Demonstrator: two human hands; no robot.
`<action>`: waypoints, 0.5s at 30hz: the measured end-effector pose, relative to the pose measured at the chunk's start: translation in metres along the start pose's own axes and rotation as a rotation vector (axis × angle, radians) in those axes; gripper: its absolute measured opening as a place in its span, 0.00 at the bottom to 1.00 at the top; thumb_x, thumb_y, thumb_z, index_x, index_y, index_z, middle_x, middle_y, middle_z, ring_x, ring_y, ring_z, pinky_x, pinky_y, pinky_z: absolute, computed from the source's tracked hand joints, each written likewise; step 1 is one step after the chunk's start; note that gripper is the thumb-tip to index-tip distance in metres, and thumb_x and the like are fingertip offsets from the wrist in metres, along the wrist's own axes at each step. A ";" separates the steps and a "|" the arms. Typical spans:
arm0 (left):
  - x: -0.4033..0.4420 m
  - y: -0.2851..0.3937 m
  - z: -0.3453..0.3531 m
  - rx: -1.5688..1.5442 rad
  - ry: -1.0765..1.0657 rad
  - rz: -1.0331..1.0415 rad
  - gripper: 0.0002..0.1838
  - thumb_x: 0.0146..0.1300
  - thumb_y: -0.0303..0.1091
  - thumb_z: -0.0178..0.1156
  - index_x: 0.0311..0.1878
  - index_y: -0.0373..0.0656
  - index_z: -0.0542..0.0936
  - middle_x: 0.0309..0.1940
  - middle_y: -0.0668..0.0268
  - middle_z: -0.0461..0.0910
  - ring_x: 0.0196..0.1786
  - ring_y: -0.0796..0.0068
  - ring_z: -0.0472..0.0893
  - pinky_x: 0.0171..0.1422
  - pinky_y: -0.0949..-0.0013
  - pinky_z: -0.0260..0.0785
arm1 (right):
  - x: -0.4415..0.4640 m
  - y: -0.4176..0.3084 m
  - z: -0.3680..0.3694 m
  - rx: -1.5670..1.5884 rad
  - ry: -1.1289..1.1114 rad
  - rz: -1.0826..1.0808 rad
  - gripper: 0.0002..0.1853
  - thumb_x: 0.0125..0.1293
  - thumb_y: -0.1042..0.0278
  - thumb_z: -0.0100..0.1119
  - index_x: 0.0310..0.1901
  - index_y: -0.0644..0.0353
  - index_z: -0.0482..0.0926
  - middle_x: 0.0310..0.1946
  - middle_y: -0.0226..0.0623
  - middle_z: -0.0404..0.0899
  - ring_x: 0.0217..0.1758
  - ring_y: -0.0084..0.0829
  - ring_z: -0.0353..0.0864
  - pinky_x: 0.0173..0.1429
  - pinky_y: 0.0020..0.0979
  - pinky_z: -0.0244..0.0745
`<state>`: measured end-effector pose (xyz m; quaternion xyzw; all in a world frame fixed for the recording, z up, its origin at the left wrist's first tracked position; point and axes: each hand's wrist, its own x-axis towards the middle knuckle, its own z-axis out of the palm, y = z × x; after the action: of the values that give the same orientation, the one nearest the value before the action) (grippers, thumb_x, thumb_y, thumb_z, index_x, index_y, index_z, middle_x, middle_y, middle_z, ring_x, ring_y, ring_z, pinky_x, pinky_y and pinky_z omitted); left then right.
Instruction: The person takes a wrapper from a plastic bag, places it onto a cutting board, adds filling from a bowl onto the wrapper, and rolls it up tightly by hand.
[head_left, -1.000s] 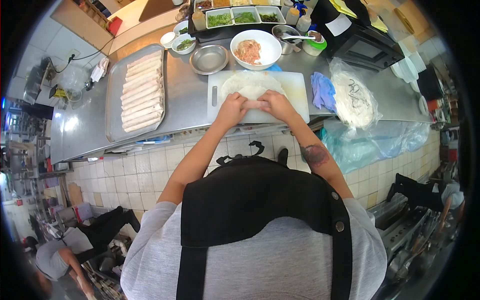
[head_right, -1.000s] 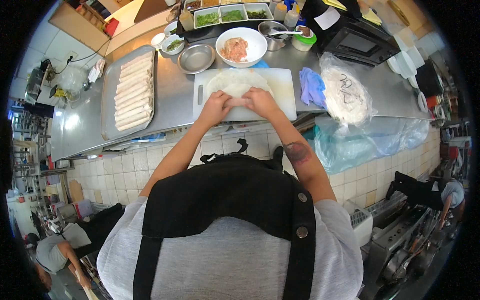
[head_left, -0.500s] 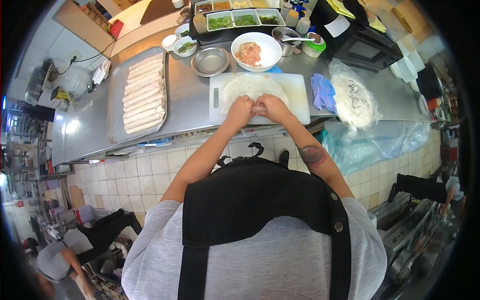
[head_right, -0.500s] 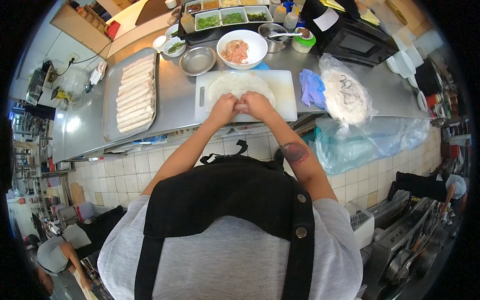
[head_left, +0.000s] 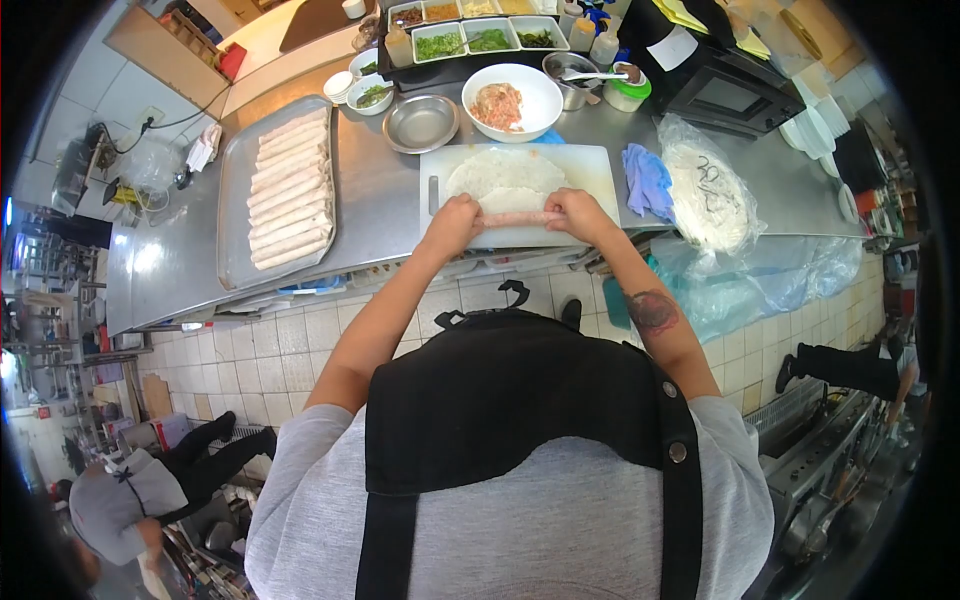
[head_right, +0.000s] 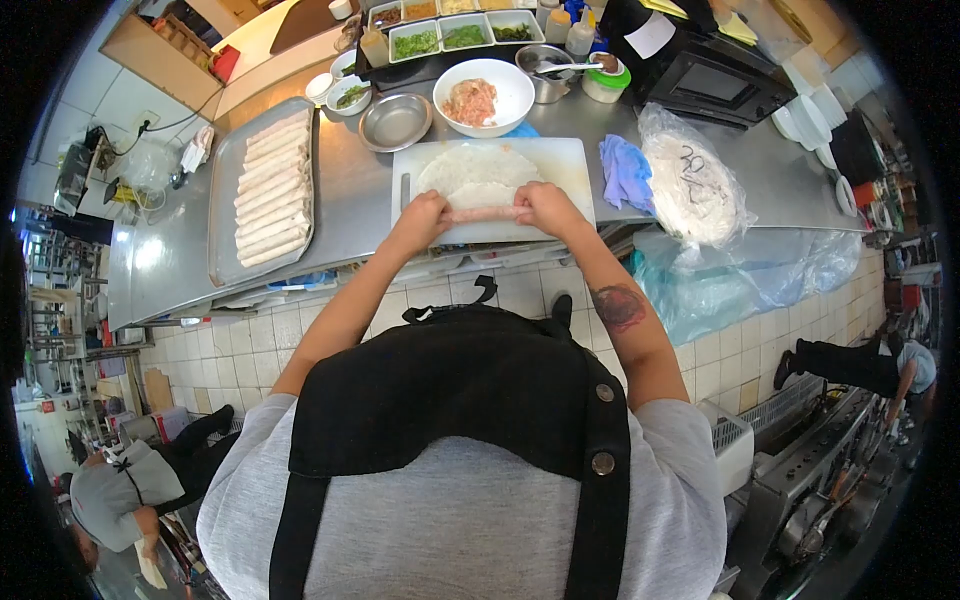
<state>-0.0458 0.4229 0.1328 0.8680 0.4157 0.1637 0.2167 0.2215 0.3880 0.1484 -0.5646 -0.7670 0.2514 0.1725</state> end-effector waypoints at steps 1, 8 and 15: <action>0.000 0.000 0.000 -0.001 0.004 -0.005 0.09 0.46 0.26 0.66 0.33 0.37 0.80 0.33 0.54 0.76 0.41 0.53 0.77 0.47 0.58 0.70 | 0.000 -0.001 0.000 0.005 -0.002 0.005 0.13 0.43 0.71 0.72 0.32 0.59 0.80 0.30 0.40 0.79 0.37 0.40 0.80 0.43 0.36 0.74; 0.012 -0.016 -0.015 -0.137 -0.078 -0.052 0.11 0.46 0.29 0.69 0.33 0.38 0.80 0.31 0.56 0.81 0.35 0.60 0.81 0.42 0.63 0.73 | 0.012 0.018 -0.016 0.277 -0.026 0.043 0.11 0.44 0.72 0.72 0.30 0.59 0.80 0.26 0.37 0.80 0.30 0.38 0.80 0.38 0.33 0.74; 0.033 -0.036 -0.024 -0.239 -0.205 -0.171 0.07 0.47 0.33 0.68 0.29 0.41 0.83 0.25 0.58 0.82 0.31 0.66 0.82 0.37 0.66 0.72 | 0.026 0.020 -0.022 0.017 -0.066 0.043 0.06 0.47 0.70 0.68 0.28 0.59 0.82 0.24 0.39 0.81 0.28 0.35 0.80 0.37 0.32 0.73</action>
<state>-0.0607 0.4748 0.1381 0.8099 0.4412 0.1034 0.3726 0.2410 0.4221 0.1538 -0.5708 -0.7579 0.2799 0.1463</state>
